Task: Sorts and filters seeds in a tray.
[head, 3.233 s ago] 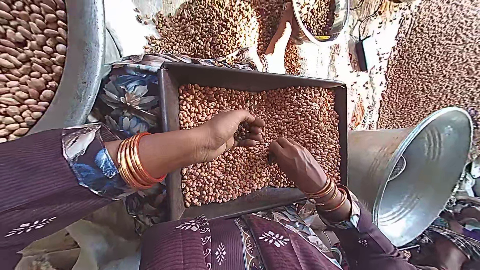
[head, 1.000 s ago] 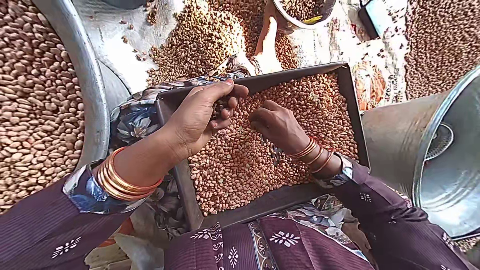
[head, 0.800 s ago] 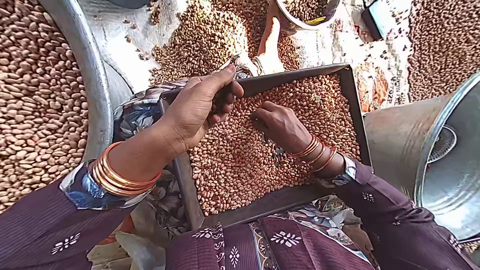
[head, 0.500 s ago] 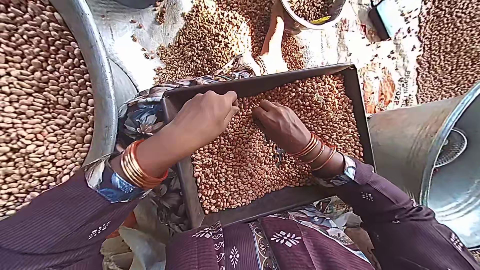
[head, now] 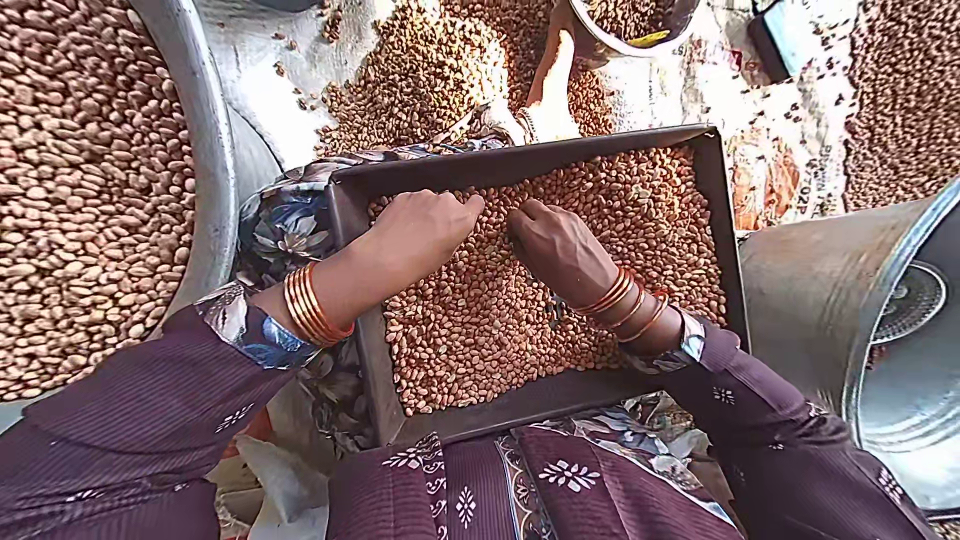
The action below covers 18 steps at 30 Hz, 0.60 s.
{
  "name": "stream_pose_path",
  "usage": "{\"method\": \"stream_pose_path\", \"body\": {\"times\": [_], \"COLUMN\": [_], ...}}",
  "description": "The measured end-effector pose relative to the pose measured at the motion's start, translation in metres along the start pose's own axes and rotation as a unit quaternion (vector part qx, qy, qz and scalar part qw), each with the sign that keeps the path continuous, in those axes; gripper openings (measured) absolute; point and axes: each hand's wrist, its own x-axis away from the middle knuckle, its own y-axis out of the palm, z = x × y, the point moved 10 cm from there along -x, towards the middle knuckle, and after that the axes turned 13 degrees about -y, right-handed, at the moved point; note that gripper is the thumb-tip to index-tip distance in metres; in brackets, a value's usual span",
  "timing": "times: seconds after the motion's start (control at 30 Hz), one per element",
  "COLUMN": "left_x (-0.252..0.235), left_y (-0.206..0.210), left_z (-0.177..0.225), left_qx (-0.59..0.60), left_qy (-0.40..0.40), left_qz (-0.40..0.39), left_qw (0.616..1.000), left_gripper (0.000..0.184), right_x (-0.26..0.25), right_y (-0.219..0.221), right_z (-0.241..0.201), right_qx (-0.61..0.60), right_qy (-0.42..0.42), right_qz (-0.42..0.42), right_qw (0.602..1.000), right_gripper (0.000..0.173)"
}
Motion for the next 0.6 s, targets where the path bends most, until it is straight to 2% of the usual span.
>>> {"method": "stream_pose_path", "body": {"times": [0.1, 0.17, 0.23, 0.3, 0.4, 0.43, 0.47, 0.5, 0.53, 0.6], "left_x": [-0.001, 0.002, 0.005, 0.009, 0.013, 0.014, 0.015, 0.015, 0.015, 0.016], "left_y": [-0.011, -0.025, -0.037, -0.044, -0.045, -0.045, -0.047, -0.049, -0.052, -0.053], "left_z": [-0.005, -0.008, -0.01, -0.012, -0.007, -0.006, -0.006, -0.008, -0.012, -0.021], "left_qx": [0.095, 0.204, 0.292, 0.4, 0.588, 0.614, 0.617, 0.595, 0.546, 0.359], "left_qy": [0.009, 0.025, 0.032, 0.038, 0.086, 0.099, 0.109, 0.11, 0.102, 0.081], "left_qz": [0.008, 0.018, 0.019, 0.003, -0.084, -0.108, -0.112, -0.096, -0.059, 0.005], "left_qw": [0.995, 0.979, 0.956, 0.916, 0.8, 0.775, 0.772, 0.791, 0.83, 0.93], "left_gripper": [0.021, 0.018, 0.014, 0.012, 0.032, 0.036, 0.038, 0.039, 0.04, 0.042], "right_x": [0.002, 0.002, -0.002, 0.0, 0.007, 0.01, 0.013, 0.018, 0.02, 0.017], "right_y": [-0.003, -0.009, -0.012, -0.024, -0.043, -0.045, -0.044, -0.041, -0.036, -0.024], "right_z": [0.005, 0.017, 0.038, 0.051, 0.066, 0.067, 0.064, 0.054, 0.046, 0.032], "right_qx": [-0.035, -0.118, -0.233, -0.382, -0.581, -0.602, -0.596, -0.567, -0.522, -0.417], "right_qy": [-0.004, 0.009, 0.04, 0.046, 0.037, 0.048, 0.062, 0.077, 0.081, 0.059], "right_qz": [0.02, 0.034, 0.033, 0.073, 0.165, 0.177, 0.172, 0.155, 0.127, 0.081], "right_qw": [0.999, 0.992, 0.971, 0.92, 0.796, 0.777, 0.782, 0.805, 0.84, 0.903], "right_gripper": [0.007, 0.003, 0.008, 0.008, 0.008, 0.014, 0.019, 0.022, 0.02, 0.014]}}
